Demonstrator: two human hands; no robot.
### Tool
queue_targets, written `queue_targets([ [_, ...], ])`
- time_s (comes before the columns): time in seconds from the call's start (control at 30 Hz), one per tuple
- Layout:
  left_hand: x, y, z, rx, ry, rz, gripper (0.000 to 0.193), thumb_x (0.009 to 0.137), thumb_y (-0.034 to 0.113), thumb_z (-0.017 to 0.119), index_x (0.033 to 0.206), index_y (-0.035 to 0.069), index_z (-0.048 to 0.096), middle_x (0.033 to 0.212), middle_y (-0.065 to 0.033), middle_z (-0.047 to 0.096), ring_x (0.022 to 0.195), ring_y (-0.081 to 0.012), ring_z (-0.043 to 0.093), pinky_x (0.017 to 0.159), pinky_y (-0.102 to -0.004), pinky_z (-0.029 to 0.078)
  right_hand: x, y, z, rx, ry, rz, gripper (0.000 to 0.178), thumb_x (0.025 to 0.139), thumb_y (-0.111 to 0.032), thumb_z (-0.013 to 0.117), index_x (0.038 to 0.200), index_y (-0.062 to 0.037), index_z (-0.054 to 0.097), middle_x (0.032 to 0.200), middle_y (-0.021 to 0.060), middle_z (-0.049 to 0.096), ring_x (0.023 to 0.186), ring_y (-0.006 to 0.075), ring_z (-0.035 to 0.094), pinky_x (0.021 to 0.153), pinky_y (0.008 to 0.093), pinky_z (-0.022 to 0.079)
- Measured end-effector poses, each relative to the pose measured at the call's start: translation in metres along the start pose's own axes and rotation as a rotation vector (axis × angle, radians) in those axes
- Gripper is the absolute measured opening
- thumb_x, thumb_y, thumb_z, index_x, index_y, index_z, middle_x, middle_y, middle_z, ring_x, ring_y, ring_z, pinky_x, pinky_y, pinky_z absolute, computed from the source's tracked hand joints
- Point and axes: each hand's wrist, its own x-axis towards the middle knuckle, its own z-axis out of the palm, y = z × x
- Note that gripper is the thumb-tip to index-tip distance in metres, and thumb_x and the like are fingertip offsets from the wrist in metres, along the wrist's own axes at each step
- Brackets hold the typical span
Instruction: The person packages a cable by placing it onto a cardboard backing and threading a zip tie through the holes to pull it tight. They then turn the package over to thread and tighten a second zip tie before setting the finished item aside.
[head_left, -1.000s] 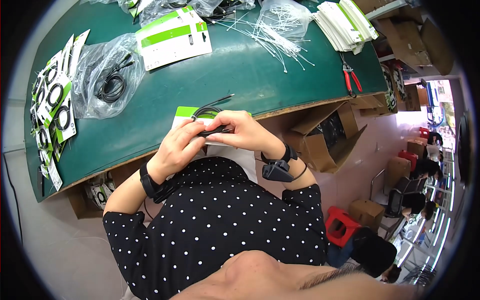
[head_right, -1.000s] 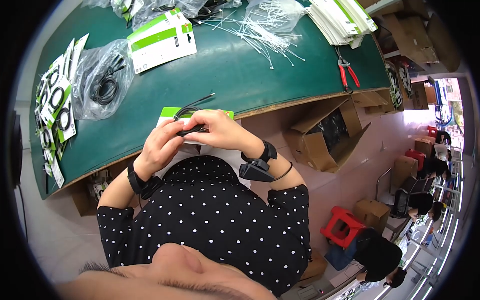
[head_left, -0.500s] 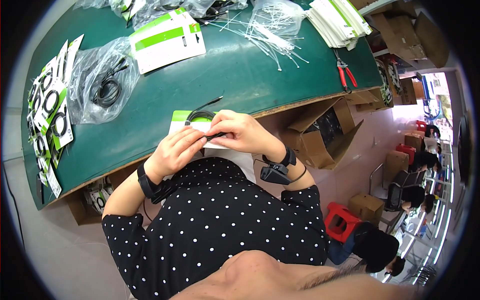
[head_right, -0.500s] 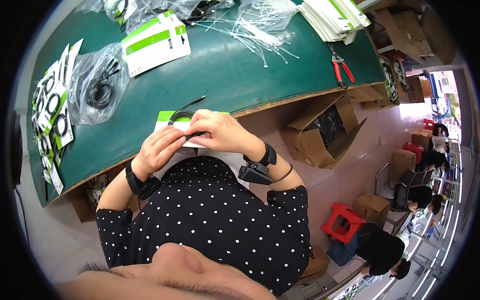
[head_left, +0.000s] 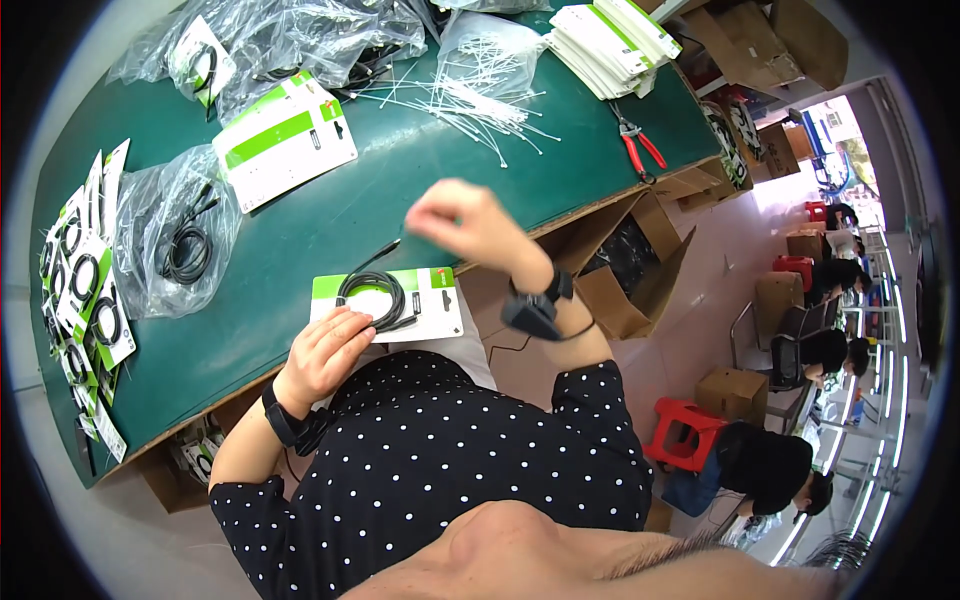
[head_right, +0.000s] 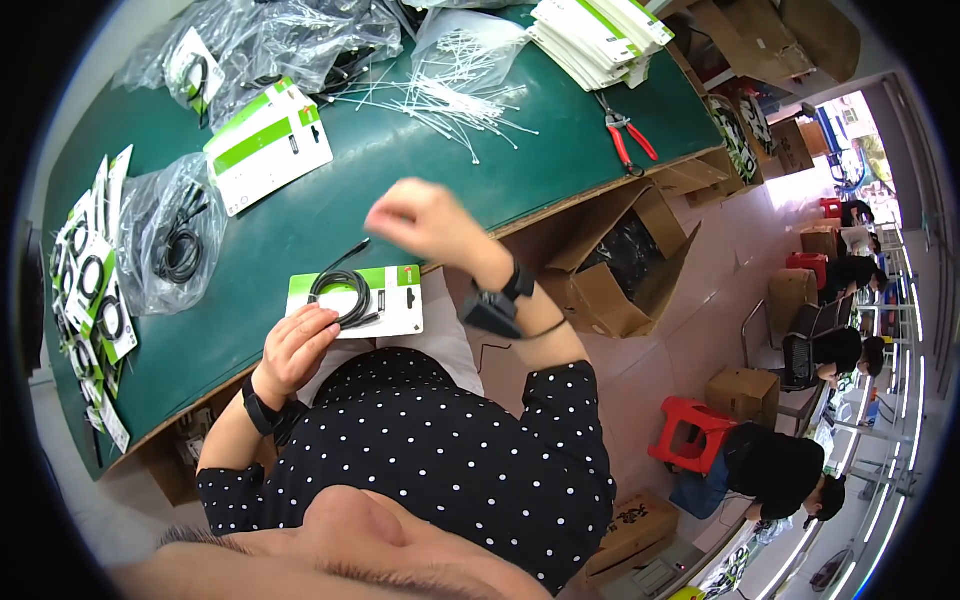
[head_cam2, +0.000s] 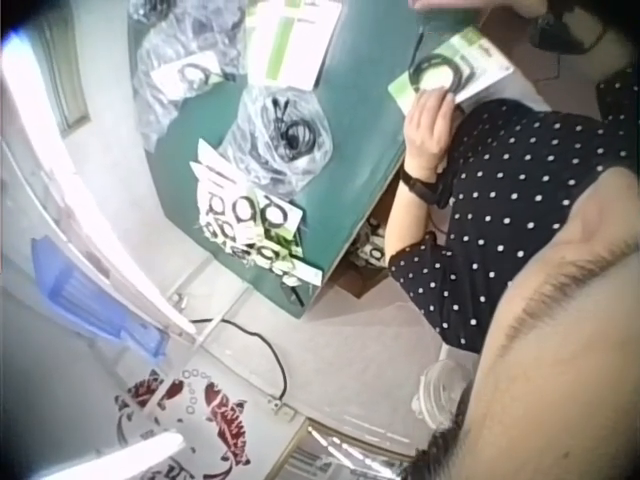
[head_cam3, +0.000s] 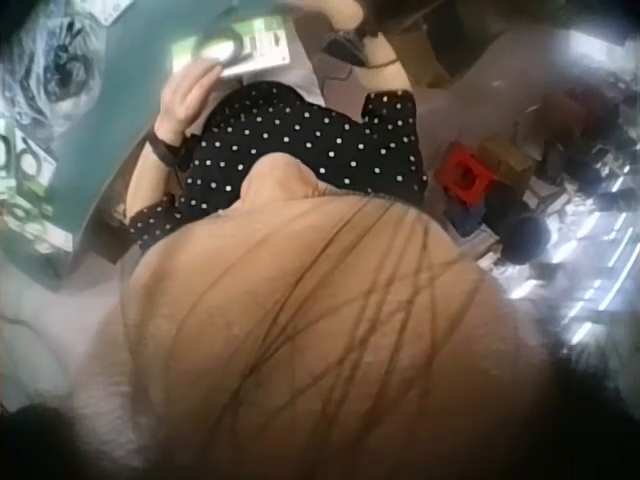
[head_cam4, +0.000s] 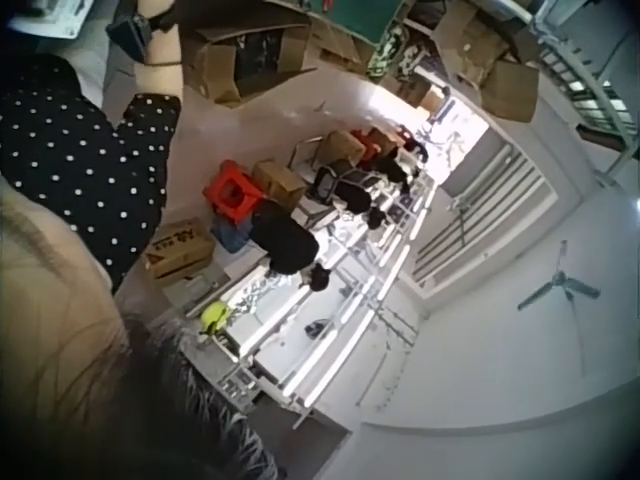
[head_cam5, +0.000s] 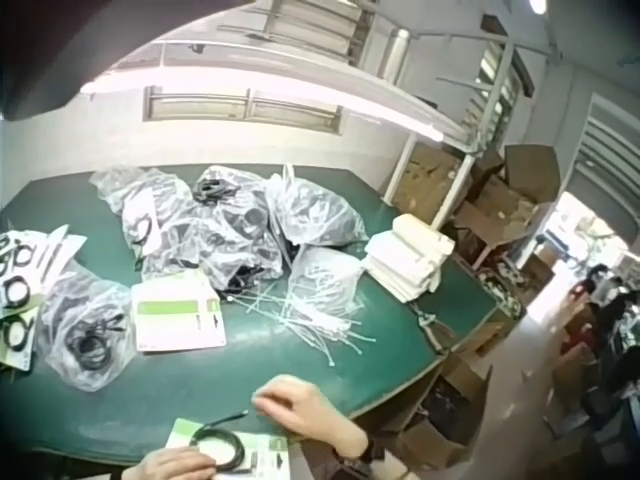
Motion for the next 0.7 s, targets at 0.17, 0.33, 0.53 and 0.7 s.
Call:
queue_targets([
  [0.17, 0.006, 0.002, -0.002, 0.019, 0.011, 0.011, 0.024, 0.070, 0.001, 0.067, 0.094, -0.004, 0.065, 0.100, -0.0160, 0.066, 0.088, -0.0310, 0.067, 0.082, -0.0411, 0.056, 0.038, 0.094, -0.032, -0.511, 0.314, 0.129, 0.010, 0.081, -0.013, 0.068, 0.086, -0.0059, 0.071, 0.089, 0.0128, 0.067, 0.081, 0.0287, 0.065, 0.071, 0.0359, 0.052],
  [0.33, 0.002, 0.003, -0.003, -0.001, -0.015, -0.009, 0.023, 0.072, -0.002, 0.068, 0.095, -0.002, 0.064, 0.103, -0.0163, 0.067, 0.090, -0.0332, 0.067, 0.082, -0.0416, 0.055, 0.064, 0.124, -0.036, -0.839, 0.273, 0.249, 0.011, 0.078, -0.014, 0.066, 0.085, -0.0076, 0.071, 0.086, 0.0134, 0.068, 0.079, 0.0320, 0.066, 0.072, 0.0398, 0.052],
  [0.53, 0.004, 0.001, -0.005, -0.016, -0.033, -0.011, 0.021, 0.072, -0.001, 0.068, 0.093, -0.002, 0.064, 0.102, -0.0166, 0.067, 0.089, -0.0333, 0.067, 0.083, -0.0419, 0.055, 0.075, 0.119, -0.048, -0.735, 0.047, 0.456, 0.016, 0.074, -0.016, 0.070, 0.088, -0.0072, 0.073, 0.078, 0.0116, 0.069, 0.074, 0.0280, 0.067, 0.069, 0.0380, 0.053],
  [0.7, 0.003, -0.001, -0.004, -0.022, -0.035, -0.019, 0.019, 0.072, 0.001, 0.066, 0.090, -0.002, 0.064, 0.102, -0.0158, 0.067, 0.088, -0.0318, 0.067, 0.082, -0.0413, 0.056, 0.056, 0.115, -0.061, -0.241, 0.155, 0.498, 0.019, 0.076, -0.017, 0.074, 0.090, -0.0034, 0.073, 0.078, 0.0076, 0.070, 0.068, 0.0172, 0.066, 0.061, 0.0295, 0.052],
])
